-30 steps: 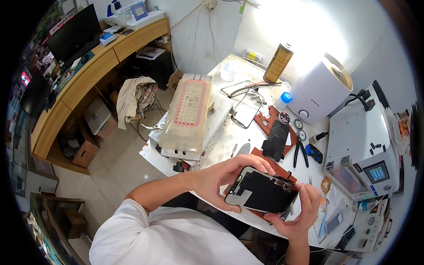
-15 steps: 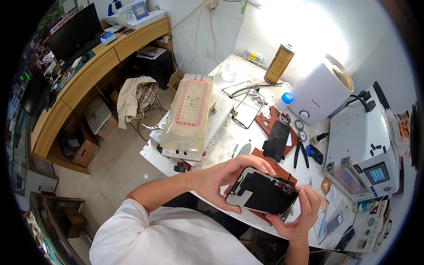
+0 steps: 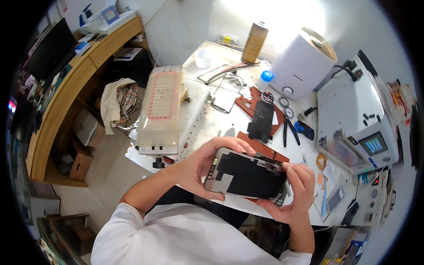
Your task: The person disassembles a smartphone, removes the back cover, and detaches the screen assembly from the frame. They then place the screen into a vacuum laminating machine and later unpack a new screen from bubble wrap.
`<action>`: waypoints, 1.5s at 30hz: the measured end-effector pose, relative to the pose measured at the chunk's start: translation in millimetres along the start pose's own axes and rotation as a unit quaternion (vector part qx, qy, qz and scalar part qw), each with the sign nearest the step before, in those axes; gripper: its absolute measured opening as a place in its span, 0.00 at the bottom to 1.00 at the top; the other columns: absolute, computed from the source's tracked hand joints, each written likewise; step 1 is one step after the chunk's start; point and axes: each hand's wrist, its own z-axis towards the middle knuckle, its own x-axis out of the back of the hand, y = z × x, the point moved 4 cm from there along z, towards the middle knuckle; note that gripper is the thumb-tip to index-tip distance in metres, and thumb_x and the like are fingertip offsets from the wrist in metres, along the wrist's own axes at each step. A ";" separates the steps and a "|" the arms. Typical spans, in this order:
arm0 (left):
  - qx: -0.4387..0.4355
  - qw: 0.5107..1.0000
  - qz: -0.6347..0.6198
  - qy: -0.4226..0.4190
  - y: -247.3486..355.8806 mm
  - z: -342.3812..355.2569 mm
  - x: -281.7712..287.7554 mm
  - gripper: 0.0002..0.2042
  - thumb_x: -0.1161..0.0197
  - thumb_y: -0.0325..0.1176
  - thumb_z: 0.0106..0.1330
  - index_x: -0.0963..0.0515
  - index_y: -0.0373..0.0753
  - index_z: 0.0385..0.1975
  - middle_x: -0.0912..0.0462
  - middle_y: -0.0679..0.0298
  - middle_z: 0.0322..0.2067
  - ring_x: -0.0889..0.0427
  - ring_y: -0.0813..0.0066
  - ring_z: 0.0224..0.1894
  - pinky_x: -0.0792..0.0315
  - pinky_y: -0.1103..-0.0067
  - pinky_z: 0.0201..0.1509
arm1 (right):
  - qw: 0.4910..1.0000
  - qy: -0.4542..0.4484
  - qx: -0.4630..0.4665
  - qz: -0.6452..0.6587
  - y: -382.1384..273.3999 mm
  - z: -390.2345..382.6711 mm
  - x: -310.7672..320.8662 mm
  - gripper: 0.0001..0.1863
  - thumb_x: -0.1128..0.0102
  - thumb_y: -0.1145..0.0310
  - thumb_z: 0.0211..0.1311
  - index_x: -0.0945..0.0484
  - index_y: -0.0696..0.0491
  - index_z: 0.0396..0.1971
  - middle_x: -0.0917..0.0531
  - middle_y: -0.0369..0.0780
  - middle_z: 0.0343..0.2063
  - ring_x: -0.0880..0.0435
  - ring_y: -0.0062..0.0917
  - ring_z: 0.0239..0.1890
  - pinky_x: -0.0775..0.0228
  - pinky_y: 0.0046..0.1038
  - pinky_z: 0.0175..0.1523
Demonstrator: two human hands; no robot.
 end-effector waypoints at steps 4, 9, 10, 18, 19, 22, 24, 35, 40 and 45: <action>-0.015 1.000 0.010 0.004 -3.2 0.1 2.0 0.43 0.20 0.29 0.45 0.39 0.39 0.63 0.34 0.49 0.61 0.34 0.56 0.66 0.37 0.63 0.68 | 1.000 0.005 0.002 0.009 0.8 1.3 1.5 0.39 0.20 0.54 0.44 0.26 0.58 0.55 0.21 0.45 0.49 0.22 0.39 0.46 0.29 0.36 0.47; -0.016 1.000 0.008 0.002 -4.6 0.0 4.8 0.45 0.19 0.30 0.44 0.39 0.38 0.63 0.32 0.47 0.60 0.34 0.57 0.65 0.34 0.64 0.65 | 1.000 0.008 -0.005 0.021 -0.2 2.1 3.4 0.39 0.19 0.58 0.41 0.25 0.57 0.55 0.21 0.45 0.50 0.21 0.39 0.46 0.29 0.36 0.47; -0.020 1.000 0.006 0.002 -5.1 -0.3 5.9 0.45 0.19 0.30 0.44 0.39 0.38 0.63 0.32 0.47 0.60 0.34 0.57 0.65 0.33 0.64 0.65 | 1.000 0.008 -0.007 0.024 0.0 2.5 3.4 0.39 0.19 0.58 0.41 0.25 0.57 0.55 0.21 0.45 0.50 0.21 0.39 0.46 0.29 0.36 0.47; -0.042 0.999 0.007 0.016 -8.3 -1.7 6.2 0.46 0.17 0.33 0.43 0.40 0.35 0.63 0.32 0.45 0.59 0.32 0.57 0.65 0.32 0.66 0.64 | 0.999 0.014 -0.020 0.043 0.7 3.0 5.3 0.38 0.20 0.60 0.40 0.23 0.58 0.54 0.20 0.45 0.49 0.21 0.39 0.47 0.28 0.36 0.49; -0.042 0.999 0.008 0.017 -8.3 -1.9 6.5 0.46 0.17 0.33 0.42 0.39 0.35 0.63 0.32 0.45 0.59 0.32 0.57 0.65 0.32 0.66 0.64 | 0.999 0.011 -0.023 0.045 1.1 3.2 5.6 0.38 0.20 0.60 0.39 0.23 0.58 0.54 0.20 0.45 0.49 0.21 0.40 0.47 0.28 0.36 0.49; -0.044 0.998 -0.014 0.031 -10.8 -2.6 3.7 0.47 0.17 0.34 0.42 0.39 0.35 0.63 0.32 0.46 0.59 0.32 0.57 0.64 0.31 0.66 0.64 | 0.998 0.008 -0.027 0.049 2.4 2.3 5.9 0.38 0.20 0.60 0.40 0.22 0.59 0.54 0.19 0.45 0.49 0.21 0.40 0.47 0.27 0.36 0.50; -0.044 0.998 -0.013 0.033 -11.0 -2.2 3.5 0.46 0.17 0.34 0.42 0.39 0.35 0.63 0.32 0.46 0.59 0.32 0.57 0.64 0.31 0.66 0.63 | 0.998 0.013 -0.028 0.052 2.9 1.2 5.4 0.37 0.20 0.59 0.40 0.22 0.59 0.53 0.20 0.45 0.49 0.21 0.39 0.47 0.27 0.35 0.50; -0.043 0.998 -0.007 0.044 -11.3 -2.1 2.8 0.46 0.17 0.35 0.43 0.39 0.33 0.62 0.32 0.46 0.59 0.31 0.58 0.64 0.31 0.66 0.64 | 0.998 0.016 -0.034 0.050 4.1 0.7 7.4 0.37 0.21 0.59 0.39 0.22 0.59 0.53 0.20 0.43 0.48 0.22 0.38 0.46 0.27 0.34 0.49; -0.050 0.998 -0.017 0.031 -10.2 -0.5 3.2 0.46 0.16 0.34 0.43 0.39 0.33 0.62 0.32 0.46 0.58 0.32 0.58 0.64 0.32 0.66 0.64 | 0.999 0.012 -0.031 0.043 3.5 1.9 8.5 0.37 0.21 0.59 0.39 0.22 0.58 0.53 0.19 0.43 0.48 0.22 0.38 0.46 0.27 0.33 0.48; -0.041 0.999 0.011 0.010 1.0 -3.3 -3.6 0.45 0.16 0.35 0.45 0.40 0.34 0.61 0.33 0.46 0.58 0.31 0.58 0.63 0.30 0.66 0.63 | 0.999 0.031 -0.001 0.032 -2.2 -2.1 11.0 0.36 0.21 0.58 0.40 0.22 0.57 0.52 0.19 0.42 0.49 0.21 0.36 0.46 0.26 0.32 0.47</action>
